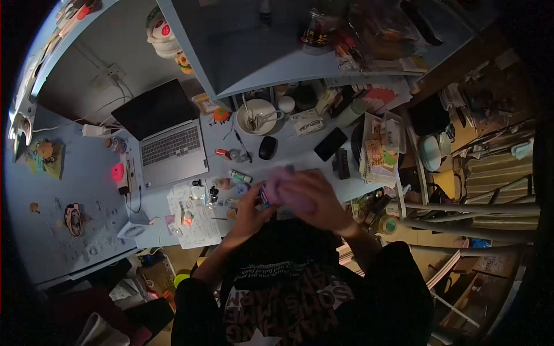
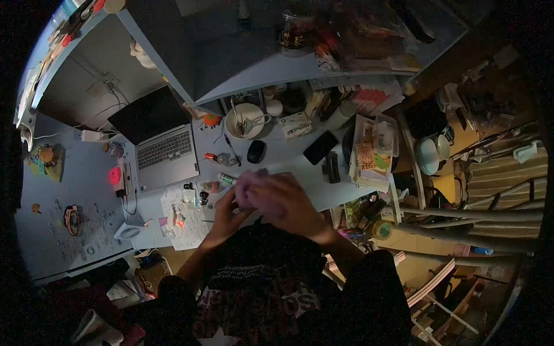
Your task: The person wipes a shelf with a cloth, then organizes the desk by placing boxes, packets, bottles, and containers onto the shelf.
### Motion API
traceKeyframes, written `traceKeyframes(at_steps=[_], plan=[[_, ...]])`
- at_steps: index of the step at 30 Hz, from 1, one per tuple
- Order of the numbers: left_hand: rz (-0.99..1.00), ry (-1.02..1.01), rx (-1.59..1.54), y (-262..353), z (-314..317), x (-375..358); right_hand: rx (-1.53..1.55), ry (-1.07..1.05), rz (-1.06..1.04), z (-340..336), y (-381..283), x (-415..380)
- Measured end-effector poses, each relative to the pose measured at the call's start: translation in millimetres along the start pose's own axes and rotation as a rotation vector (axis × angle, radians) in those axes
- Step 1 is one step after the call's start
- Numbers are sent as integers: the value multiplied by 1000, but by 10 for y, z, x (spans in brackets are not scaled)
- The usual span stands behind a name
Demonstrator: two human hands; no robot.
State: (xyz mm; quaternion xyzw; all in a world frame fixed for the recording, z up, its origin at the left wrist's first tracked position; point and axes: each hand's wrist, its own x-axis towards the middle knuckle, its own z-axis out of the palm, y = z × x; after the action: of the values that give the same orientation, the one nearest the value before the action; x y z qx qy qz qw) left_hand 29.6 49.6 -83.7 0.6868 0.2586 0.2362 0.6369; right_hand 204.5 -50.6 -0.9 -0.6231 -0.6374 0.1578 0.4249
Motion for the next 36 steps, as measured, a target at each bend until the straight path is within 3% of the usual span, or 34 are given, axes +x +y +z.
traceKeyframes(at_steps=[1,5,7,10,14,16,20,22,23,25,29,31,35,36], plan=[[48,11,50,-33,-12,0,-15,-174,-71,26,-42,9],[-50,58,-13,-63,-82,4,110,-291,-31,-138,94,-109],[37,-15,82,52,-117,9,85,-156,46,-225,123,-86],[15,-40,28,92,-44,0,-12,-84,0,-161,15,35],[38,-71,-22,26,-52,-25,15,-242,-79,-15,146,-7],[-12,-81,-8,26,-75,-46,-23,-93,71,-104,258,28],[-43,-98,-8,92,-86,-99,-33,-74,54,-125,131,36],[20,-171,66,62,-120,-109,-53,-276,-313,-2,66,23],[22,-176,67,62,-116,-112,-55,-271,-311,-18,116,23],[-84,-111,-37,84,-74,-116,-89,-218,91,-97,235,59],[-134,-142,-11,-6,-70,-168,23,-163,-18,-135,54,17],[-76,-146,-20,3,-58,-154,39,-278,-80,-77,45,20],[-31,-154,-55,112,-70,-144,37,-190,87,-148,490,-117],[-55,-137,-74,155,-80,-145,656,-100,382,-141,599,-222]])
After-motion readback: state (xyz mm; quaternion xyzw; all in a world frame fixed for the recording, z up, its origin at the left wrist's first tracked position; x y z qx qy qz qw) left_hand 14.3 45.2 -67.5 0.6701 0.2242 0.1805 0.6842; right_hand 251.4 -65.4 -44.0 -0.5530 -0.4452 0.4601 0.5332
